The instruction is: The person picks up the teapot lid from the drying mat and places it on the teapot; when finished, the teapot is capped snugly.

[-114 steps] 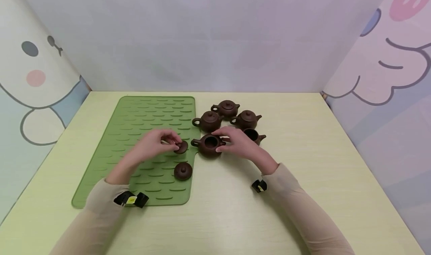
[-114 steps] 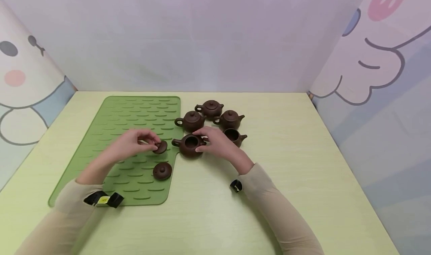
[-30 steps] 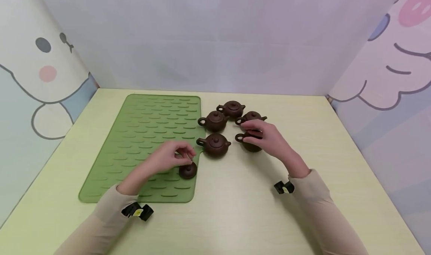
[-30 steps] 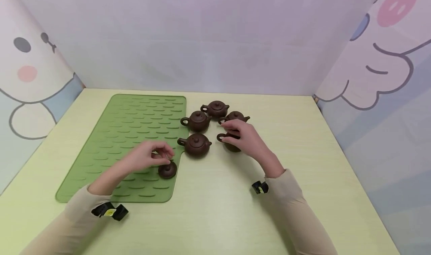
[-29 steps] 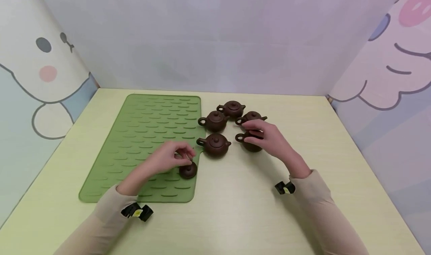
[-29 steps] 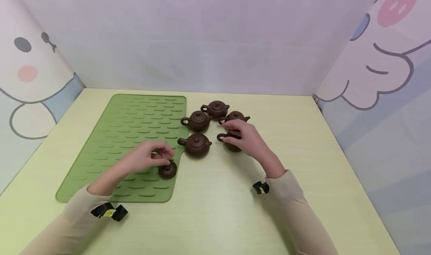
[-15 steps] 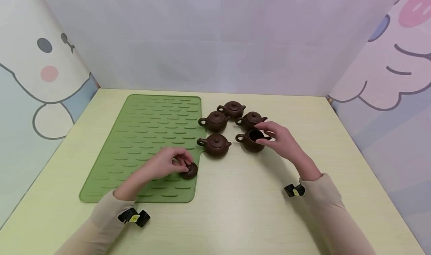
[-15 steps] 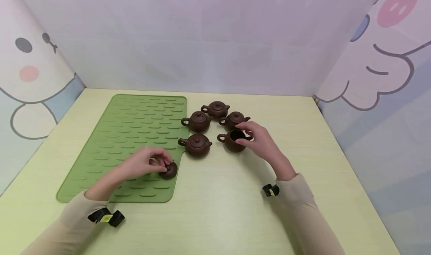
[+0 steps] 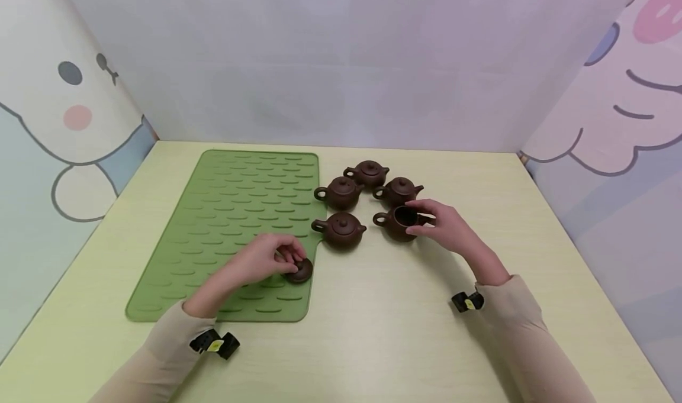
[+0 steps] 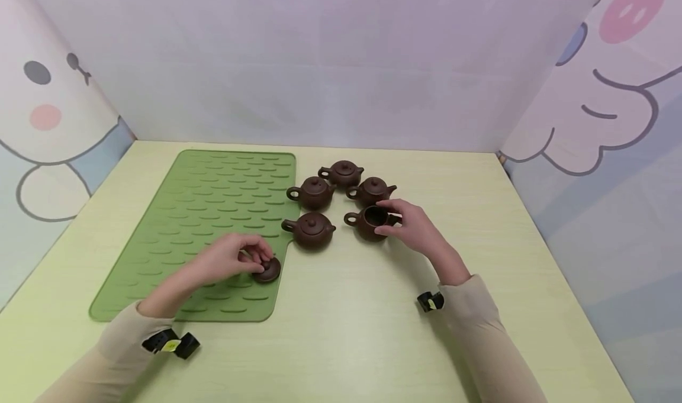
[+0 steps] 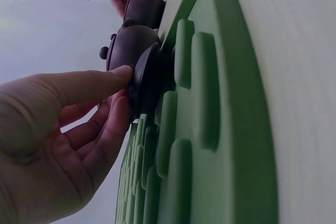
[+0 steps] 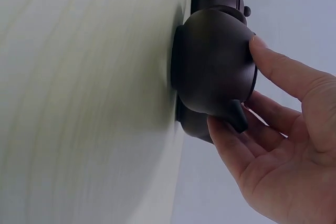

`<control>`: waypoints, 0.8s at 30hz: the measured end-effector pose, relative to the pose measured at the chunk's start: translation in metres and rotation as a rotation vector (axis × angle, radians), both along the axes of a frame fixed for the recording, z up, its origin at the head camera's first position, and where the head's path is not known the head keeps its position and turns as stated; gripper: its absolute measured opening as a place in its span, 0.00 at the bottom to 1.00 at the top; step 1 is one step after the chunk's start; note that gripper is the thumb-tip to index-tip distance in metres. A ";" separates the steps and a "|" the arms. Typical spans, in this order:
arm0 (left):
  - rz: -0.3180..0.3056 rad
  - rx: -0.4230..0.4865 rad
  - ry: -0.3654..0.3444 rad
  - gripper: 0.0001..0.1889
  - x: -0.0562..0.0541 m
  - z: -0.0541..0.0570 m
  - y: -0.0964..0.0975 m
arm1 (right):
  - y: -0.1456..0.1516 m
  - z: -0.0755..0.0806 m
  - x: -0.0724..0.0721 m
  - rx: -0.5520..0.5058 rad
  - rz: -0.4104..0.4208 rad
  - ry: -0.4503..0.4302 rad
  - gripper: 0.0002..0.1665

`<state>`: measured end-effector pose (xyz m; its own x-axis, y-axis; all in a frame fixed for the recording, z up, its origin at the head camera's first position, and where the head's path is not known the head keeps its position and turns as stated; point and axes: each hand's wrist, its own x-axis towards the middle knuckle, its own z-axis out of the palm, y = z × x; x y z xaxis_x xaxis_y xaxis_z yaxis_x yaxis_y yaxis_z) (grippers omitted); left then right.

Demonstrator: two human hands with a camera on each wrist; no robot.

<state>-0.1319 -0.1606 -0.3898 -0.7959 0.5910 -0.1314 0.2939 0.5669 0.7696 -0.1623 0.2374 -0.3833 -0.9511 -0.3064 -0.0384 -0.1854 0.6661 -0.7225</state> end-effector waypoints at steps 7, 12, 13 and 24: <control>0.007 -0.003 0.008 0.09 -0.001 0.005 0.006 | 0.002 -0.001 -0.001 -0.009 -0.011 0.002 0.33; 0.006 0.026 0.033 0.09 -0.005 0.015 0.018 | 0.001 -0.001 -0.002 -0.013 -0.010 0.008 0.33; 0.006 0.033 0.039 0.09 -0.007 0.018 0.021 | 0.001 -0.001 -0.002 -0.013 -0.010 0.009 0.33; 0.028 0.125 0.049 0.10 -0.030 0.044 0.077 | 0.002 -0.003 0.000 -0.018 -0.019 0.009 0.33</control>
<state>-0.1624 -0.0840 -0.3458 -0.8159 0.5778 -0.0187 0.3181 0.4758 0.8200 -0.1619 0.2390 -0.3864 -0.9571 -0.2889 -0.0248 -0.1792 0.6567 -0.7325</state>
